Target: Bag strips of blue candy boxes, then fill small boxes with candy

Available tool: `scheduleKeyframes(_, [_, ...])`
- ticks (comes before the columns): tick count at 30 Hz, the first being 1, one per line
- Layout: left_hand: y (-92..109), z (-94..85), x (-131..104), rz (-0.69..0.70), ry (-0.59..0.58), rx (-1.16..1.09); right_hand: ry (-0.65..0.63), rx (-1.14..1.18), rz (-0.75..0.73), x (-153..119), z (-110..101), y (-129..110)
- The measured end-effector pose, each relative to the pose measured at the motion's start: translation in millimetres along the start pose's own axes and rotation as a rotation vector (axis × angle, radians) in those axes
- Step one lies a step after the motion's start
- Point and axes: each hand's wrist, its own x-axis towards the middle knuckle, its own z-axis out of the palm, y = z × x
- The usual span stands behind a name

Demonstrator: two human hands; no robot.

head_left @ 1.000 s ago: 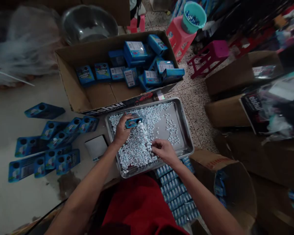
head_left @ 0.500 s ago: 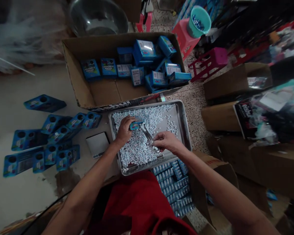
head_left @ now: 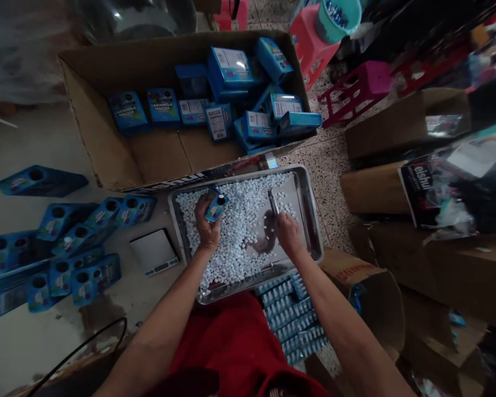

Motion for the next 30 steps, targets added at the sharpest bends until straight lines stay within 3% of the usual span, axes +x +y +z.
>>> scheduleKeyframes(3, [1, 33.2, -9, 0.057, 0.038, 0.021, 0.001, -0.013, -0.019, 5, 16, -20])
scheduleKeyframes(6, [9, 65.3, -8, 0.037, 0.001, 0.006, -0.026, 0.054, -0.030, 2, 26, -37])
scheduleKeyframes(9, [19, 87.5, -6, -0.026, -0.042, -0.007, -0.038, 0.246, -0.026, 0, 37, -48])
scheduleKeyframes(11, [28, 92.8, -7, -0.081, -0.064, -0.031, -0.048, 0.472, 0.000, -3, 46, -51])
scheduleKeyframes(15, [45, 74.6, -9, -0.134, -0.083, -0.051, -0.188, 1.040, 0.081, -20, 52, -43])
scheduleKeyframes(19, [52, 32.8, 4, -0.103, -0.172, -0.056, -0.353, 1.385, 0.130, -49, 27, -30])
scheduleKeyframes(24, [46, -5.4, 32, 0.047, -0.365, -0.009, -0.457, 1.347, 0.039, -70, -31, -18])
scheduleKeyframes(30, [45, -23.6, 43, 0.157, -0.464, 0.026, -0.529, 1.123, -0.144, -51, -72, -14])
